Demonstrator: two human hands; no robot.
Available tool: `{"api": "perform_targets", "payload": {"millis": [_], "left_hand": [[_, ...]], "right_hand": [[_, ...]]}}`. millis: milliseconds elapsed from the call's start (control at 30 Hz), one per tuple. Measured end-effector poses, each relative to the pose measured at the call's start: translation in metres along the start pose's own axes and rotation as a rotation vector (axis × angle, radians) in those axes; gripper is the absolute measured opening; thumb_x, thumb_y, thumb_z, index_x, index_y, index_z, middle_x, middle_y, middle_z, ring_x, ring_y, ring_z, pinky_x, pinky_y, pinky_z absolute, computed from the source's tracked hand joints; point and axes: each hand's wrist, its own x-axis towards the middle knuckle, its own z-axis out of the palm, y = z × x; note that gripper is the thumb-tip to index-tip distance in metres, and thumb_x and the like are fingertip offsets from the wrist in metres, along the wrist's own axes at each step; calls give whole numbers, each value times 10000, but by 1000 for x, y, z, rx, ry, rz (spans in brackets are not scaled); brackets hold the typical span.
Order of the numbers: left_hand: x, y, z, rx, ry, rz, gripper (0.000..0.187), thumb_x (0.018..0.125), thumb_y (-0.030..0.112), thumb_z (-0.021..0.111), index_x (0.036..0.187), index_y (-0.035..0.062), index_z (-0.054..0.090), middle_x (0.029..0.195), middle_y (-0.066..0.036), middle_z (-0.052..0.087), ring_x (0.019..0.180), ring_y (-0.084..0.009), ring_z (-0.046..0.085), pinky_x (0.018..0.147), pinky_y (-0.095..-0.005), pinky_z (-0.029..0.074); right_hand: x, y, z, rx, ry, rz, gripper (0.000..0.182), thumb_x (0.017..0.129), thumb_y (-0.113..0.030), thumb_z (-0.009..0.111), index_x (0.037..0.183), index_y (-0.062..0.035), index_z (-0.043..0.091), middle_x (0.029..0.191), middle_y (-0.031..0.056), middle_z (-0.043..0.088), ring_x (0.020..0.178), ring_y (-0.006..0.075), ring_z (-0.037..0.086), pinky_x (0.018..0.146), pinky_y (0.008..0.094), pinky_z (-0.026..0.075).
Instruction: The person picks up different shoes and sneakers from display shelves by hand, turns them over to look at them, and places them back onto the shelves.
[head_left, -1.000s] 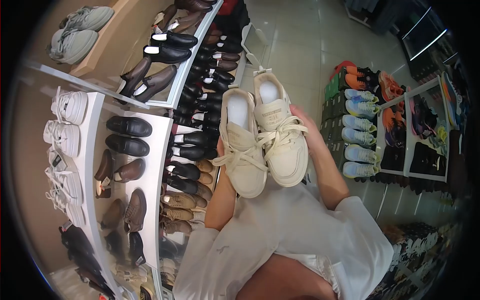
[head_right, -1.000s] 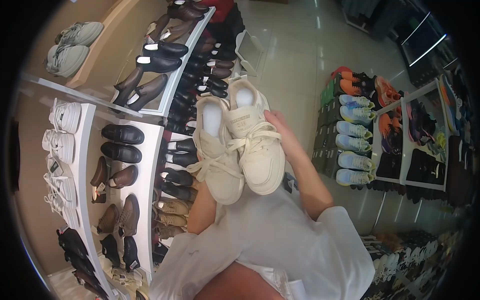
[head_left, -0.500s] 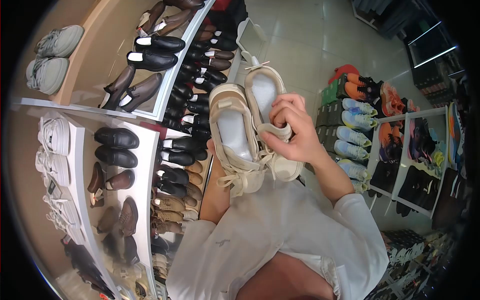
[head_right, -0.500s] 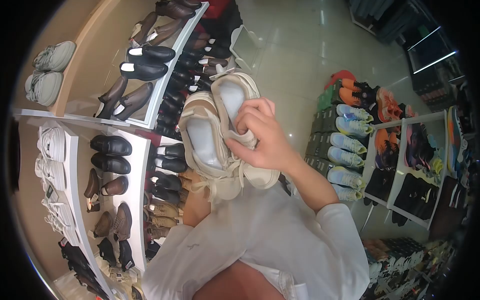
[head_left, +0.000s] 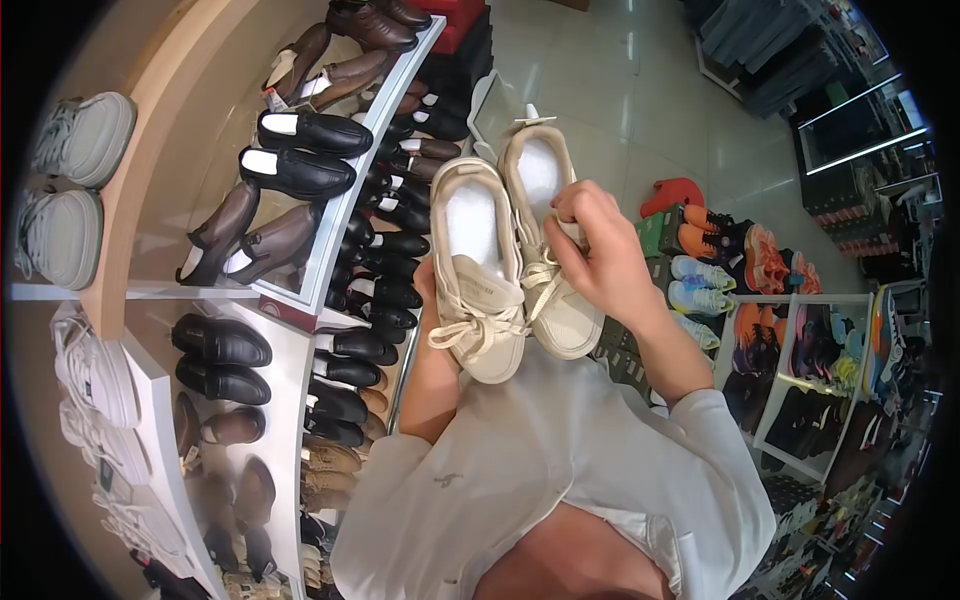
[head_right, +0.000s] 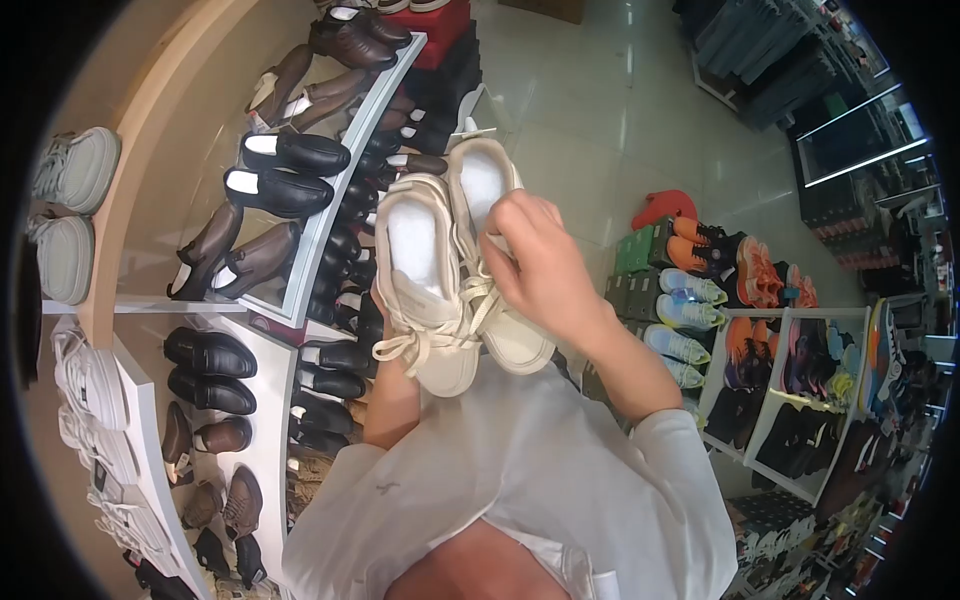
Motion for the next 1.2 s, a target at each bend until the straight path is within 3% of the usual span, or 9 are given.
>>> {"api": "perform_targets", "payload": {"millis": [233,300,400,600,667,833,933,1167,1200], "left_hand": [[39,42,-26,39,-70,-115,693,806,459,552,1364,49,508,1229,-164,620,1059,-318,641,920,-444,546],[45,50,-26,-62,-127,-124,604,831,435,537,1297,52,567,1133,-148,670,982,-300,671,882,-433,562],[57,57,-9,-11,92,-61,552,859,414,520,1268,49,586,1120,-147,676,983,-300,672,866,-422,566],[95,65,24,-93,-90,18,467,967,376,459,1282,53,579,1138,-143,673,1013,-274,666,916,-407,537],[104,65,55,-206,-24,-133,452,991,364,464,1313,62,559,1182,-139,658,1042,-237,658,914,-378,536],[129,33,94,94,181,160,439,1035,307,406,1353,22,510,1237,-104,635,1094,-173,634,950,-315,509],[138,13,134,204,115,302,446,1027,294,417,1360,8,495,1260,-120,619,1108,-203,628,973,-335,497],[147,-17,125,-59,158,369,505,973,323,464,1365,4,478,1268,-165,602,1118,-267,617,985,-402,488],[144,-18,127,-26,140,382,513,962,339,455,1347,2,494,1248,-165,611,1122,-264,610,978,-396,487]], "right_hand": [[66,21,11,-145,-461,53,154,875,-90,590,998,-36,514,834,148,582,867,332,590,931,458,370],[81,29,17,-82,-425,-49,187,881,-89,587,1046,-26,526,822,139,583,848,321,576,945,446,355],[103,46,17,-19,-446,-210,344,901,-138,596,1212,-6,534,890,137,568,854,295,544,985,434,303],[142,85,23,255,-588,-172,373,827,-256,752,1105,-33,642,907,88,514,890,230,496,860,351,388],[158,115,39,339,-461,28,405,806,-322,765,1095,-57,663,915,116,522,875,269,534,763,359,442],[205,186,39,504,-657,96,392,830,-327,749,1037,-7,660,930,140,544,885,258,549,803,353,452],[216,196,28,376,-653,-24,368,822,-293,763,1032,-8,662,969,139,538,914,246,547,801,345,454],[228,198,2,725,-747,-260,320,772,-235,798,918,6,646,1052,121,571,911,262,567,802,356,458],[231,193,-1,646,-631,-468,334,736,-241,816,889,-4,639,1044,111,587,903,261,575,780,350,466]]}}
